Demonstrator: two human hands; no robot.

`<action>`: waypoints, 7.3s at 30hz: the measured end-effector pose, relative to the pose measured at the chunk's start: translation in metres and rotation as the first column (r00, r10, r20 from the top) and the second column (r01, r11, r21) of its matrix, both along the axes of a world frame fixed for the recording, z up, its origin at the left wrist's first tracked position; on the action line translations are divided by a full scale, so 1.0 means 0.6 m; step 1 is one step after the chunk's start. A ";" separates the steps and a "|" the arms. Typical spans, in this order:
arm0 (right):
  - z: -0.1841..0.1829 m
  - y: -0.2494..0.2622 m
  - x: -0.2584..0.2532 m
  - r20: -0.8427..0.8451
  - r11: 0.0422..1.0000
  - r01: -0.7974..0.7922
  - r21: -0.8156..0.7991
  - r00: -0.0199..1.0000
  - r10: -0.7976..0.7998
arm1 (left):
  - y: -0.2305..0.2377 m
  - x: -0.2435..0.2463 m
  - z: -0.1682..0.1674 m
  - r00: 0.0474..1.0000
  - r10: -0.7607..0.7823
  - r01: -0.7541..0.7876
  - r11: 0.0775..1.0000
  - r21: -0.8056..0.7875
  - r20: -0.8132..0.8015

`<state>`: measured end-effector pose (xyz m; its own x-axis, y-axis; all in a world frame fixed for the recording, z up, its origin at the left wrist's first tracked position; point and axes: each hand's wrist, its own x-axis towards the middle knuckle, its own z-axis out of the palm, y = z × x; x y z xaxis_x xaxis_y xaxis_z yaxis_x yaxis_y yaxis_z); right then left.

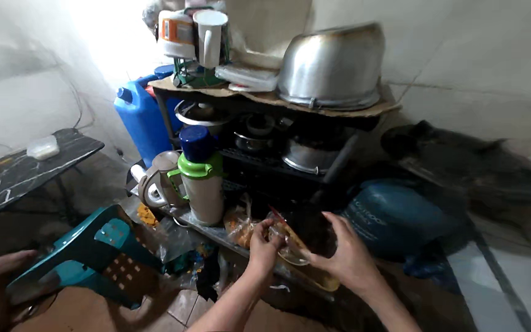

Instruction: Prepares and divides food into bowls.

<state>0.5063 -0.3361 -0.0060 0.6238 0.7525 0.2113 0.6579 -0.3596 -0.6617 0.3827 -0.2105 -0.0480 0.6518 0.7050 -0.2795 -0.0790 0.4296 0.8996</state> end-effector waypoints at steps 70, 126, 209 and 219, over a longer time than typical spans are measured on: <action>0.033 -0.001 0.015 0.094 0.996 -0.078 0.037 0.993 0.075 | 0.001 0.000 0.005 0.998 -0.027 0.027 1.000 -0.008 0.062; 0.007 0.009 0.070 -0.397 1.000 0.006 0.003 0.918 -0.004 | 0.029 -0.002 -0.001 0.999 -0.019 0.032 0.910 -0.413 0.034; 0.012 0.062 0.190 -0.546 0.883 -0.248 -0.400 0.838 -0.012 | 0.005 0.069 -0.066 0.683 -0.623 0.711 0.447 0.544 -0.381; 0.012 0.067 0.164 -0.555 0.869 -0.278 -0.408 0.832 0.006 | -0.007 0.071 -0.057 0.930 -0.092 0.200 0.938 -0.282 0.355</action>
<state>0.6048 -0.2962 0.0014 0.4110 0.7622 -0.5002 0.3298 -0.6358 -0.6978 0.4254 -0.2149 -0.0820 0.8335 0.5085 -0.2164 -0.2636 0.7100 0.6530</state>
